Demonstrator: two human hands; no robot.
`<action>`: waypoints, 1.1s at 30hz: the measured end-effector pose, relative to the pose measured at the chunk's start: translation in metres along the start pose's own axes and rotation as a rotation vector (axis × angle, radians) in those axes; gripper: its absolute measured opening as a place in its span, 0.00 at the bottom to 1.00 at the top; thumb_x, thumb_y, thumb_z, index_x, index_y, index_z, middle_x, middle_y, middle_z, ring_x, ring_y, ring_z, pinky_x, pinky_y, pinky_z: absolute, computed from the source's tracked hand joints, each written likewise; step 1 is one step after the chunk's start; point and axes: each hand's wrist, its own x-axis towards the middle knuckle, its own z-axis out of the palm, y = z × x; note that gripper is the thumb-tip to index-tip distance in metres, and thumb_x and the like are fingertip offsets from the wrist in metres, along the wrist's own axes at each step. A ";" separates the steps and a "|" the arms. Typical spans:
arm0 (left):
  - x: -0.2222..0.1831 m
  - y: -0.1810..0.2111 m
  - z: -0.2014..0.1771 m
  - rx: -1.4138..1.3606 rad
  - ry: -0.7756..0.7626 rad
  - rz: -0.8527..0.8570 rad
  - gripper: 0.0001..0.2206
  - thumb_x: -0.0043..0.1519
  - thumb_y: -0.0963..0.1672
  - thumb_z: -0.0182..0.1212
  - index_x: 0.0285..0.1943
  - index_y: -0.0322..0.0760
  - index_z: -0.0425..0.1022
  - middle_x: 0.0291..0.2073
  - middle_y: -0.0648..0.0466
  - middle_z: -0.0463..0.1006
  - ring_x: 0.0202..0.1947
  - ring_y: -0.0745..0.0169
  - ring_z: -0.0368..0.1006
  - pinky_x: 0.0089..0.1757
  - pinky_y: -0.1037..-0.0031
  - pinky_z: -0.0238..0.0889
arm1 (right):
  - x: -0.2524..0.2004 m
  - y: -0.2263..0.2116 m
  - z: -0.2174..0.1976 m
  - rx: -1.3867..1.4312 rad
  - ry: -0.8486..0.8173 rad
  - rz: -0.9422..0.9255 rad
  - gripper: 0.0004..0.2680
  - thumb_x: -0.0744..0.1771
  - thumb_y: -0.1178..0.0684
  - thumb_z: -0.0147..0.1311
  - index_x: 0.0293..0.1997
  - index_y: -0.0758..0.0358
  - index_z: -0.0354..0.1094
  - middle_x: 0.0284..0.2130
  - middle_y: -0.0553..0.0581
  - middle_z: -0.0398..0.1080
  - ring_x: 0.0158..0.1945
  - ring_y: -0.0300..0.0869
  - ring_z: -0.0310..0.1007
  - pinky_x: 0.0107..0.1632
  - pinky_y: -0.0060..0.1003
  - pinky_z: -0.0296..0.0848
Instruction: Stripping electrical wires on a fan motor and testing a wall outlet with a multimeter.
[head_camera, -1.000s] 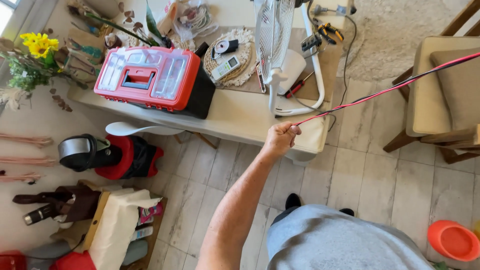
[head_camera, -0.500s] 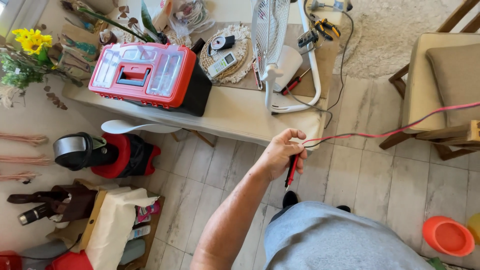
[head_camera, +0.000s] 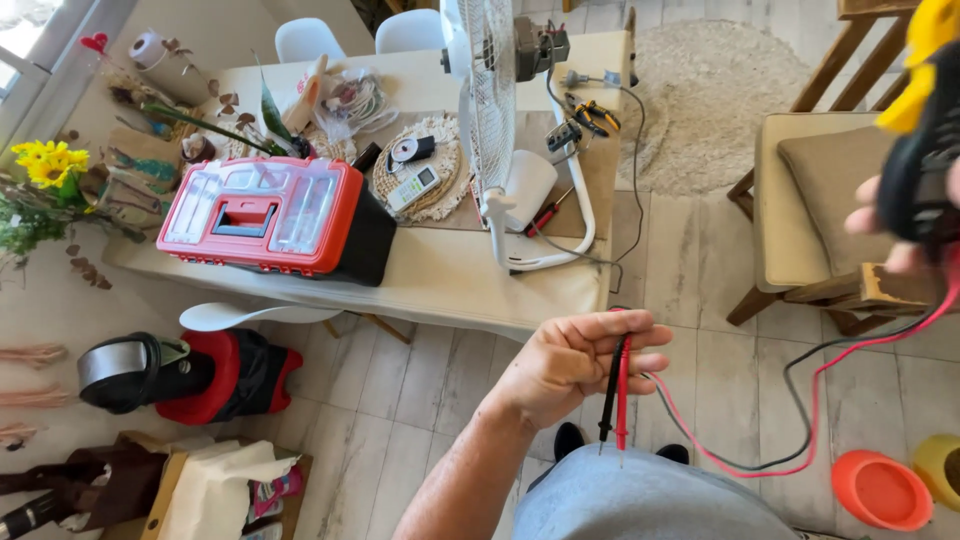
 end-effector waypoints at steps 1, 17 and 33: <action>0.000 -0.007 0.000 0.003 -0.009 -0.006 0.35 0.51 0.27 0.41 0.72 0.26 0.66 0.67 0.31 0.68 0.61 0.38 0.73 0.57 0.52 0.71 | 0.020 -0.002 0.086 -0.003 0.008 -0.007 0.28 0.75 0.38 0.75 0.72 0.71 0.61 0.58 0.80 0.73 0.39 0.66 0.98 0.39 0.60 0.97; 0.026 -0.078 0.026 0.262 0.535 0.220 0.09 0.61 0.43 0.68 0.34 0.31 0.75 0.18 0.44 0.75 0.14 0.61 0.71 0.18 0.76 0.62 | 0.002 0.045 0.329 -0.005 0.887 -0.127 0.12 0.69 0.60 0.43 0.58 0.76 0.60 0.45 0.85 0.72 0.42 0.74 0.75 0.36 0.56 0.69; 0.076 -0.144 0.065 1.330 0.266 0.441 0.10 0.64 0.46 0.70 0.32 0.43 0.75 0.20 0.55 0.68 0.22 0.57 0.65 0.30 0.66 0.58 | -0.044 0.089 0.307 0.017 0.959 -0.272 0.08 0.68 0.62 0.48 0.49 0.76 0.61 0.38 0.86 0.74 0.38 0.67 0.77 0.26 0.49 0.71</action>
